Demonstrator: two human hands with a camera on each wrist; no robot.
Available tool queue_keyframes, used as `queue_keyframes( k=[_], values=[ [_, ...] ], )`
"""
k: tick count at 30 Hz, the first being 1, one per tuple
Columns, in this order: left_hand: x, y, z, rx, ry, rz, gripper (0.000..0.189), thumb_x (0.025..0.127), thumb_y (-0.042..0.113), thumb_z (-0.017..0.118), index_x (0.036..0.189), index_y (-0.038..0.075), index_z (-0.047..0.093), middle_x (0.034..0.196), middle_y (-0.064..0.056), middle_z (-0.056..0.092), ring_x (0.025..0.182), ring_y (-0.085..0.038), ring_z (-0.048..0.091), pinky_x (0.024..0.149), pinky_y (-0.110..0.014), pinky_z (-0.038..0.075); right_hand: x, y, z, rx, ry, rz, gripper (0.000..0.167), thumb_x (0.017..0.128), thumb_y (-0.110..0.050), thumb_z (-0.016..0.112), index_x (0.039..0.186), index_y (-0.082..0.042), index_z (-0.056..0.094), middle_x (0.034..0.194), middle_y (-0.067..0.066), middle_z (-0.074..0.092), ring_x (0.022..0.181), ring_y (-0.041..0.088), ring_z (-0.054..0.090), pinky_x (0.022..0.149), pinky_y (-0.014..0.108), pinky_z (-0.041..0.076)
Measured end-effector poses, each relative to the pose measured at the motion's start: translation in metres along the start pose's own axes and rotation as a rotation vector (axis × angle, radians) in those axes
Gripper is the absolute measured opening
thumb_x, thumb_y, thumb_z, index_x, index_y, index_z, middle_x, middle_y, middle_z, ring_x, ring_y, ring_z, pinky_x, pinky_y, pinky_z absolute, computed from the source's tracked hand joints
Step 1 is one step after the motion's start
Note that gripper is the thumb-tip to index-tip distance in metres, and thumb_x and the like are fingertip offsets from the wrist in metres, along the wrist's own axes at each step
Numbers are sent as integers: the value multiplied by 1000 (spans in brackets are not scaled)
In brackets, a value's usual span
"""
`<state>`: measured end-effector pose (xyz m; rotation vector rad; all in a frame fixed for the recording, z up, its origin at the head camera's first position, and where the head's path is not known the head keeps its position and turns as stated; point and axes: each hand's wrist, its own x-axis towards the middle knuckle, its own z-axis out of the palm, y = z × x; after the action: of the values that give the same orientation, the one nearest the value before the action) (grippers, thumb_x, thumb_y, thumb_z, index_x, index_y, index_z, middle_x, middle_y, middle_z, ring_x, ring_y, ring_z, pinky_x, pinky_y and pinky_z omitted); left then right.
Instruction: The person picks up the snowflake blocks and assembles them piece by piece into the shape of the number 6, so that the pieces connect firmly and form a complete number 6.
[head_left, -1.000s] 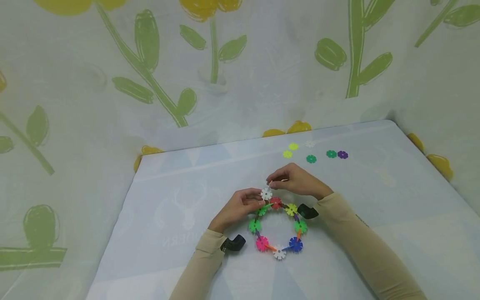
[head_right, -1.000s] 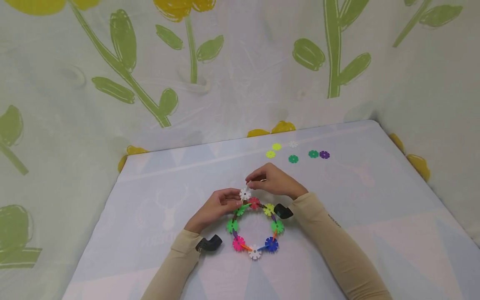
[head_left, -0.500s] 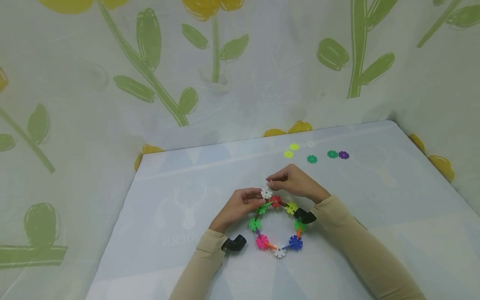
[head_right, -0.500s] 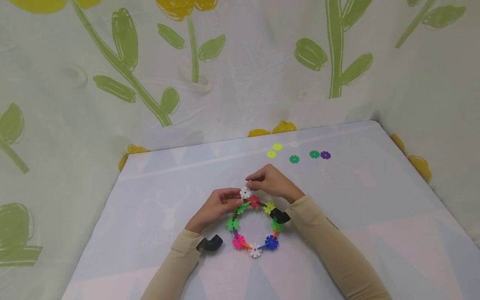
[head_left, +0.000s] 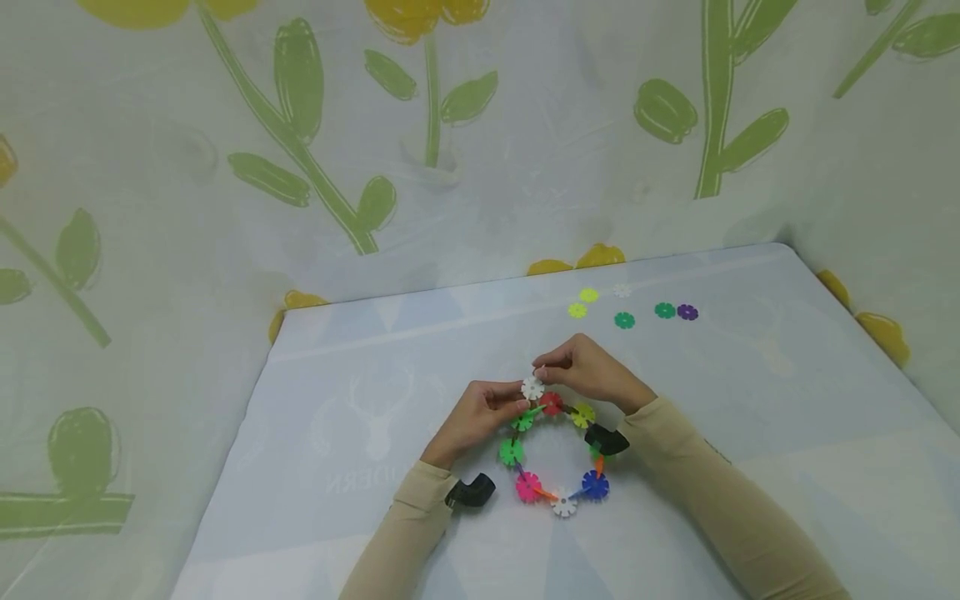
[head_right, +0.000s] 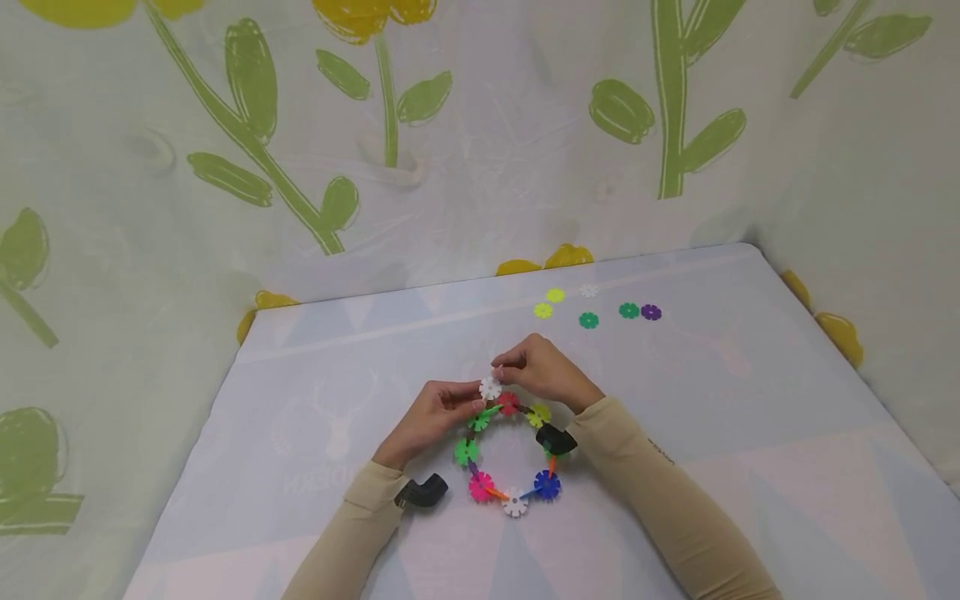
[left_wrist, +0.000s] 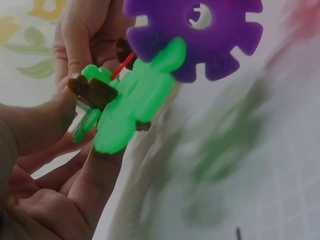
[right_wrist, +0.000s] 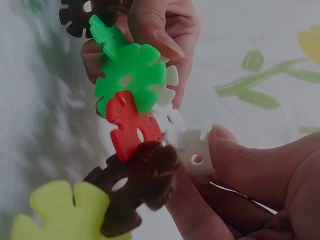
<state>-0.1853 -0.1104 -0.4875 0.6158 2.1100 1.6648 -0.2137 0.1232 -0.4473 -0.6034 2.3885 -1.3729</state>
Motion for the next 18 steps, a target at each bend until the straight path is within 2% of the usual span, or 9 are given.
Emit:
queue_keyframes(
  k=[5,9,14,18],
  values=[
    [-1,2,0,9,-6,-4,41,101,9,66,139,-6,60,128,-25,71,99,2,70,86,-17,56,0,-3,2,-20,-16,-8,31,99,-13,69,123,7,72,122,22,74,113,32,74,94,43,61],
    [-2,3,-2,31,-29,-46,47,100,12,68,143,-3,58,126,-22,73,98,-2,71,87,-19,56,-1,-4,1,4,-41,-5,31,100,-12,69,124,7,72,123,21,74,110,30,75,94,43,60],
    [-2,5,-4,39,-78,-94,53,100,18,70,148,4,55,126,-19,73,104,-17,75,91,-29,59,-3,-5,-3,91,-100,-58,35,103,-9,63,131,11,65,132,27,67,114,34,74,94,40,60],
    [-3,6,-6,28,-76,-110,53,100,18,69,148,0,54,128,-21,71,110,-26,75,94,-34,60,-4,-7,-5,138,-111,-73,35,104,-8,60,134,11,62,137,31,63,117,37,72,92,38,60]
  ],
)
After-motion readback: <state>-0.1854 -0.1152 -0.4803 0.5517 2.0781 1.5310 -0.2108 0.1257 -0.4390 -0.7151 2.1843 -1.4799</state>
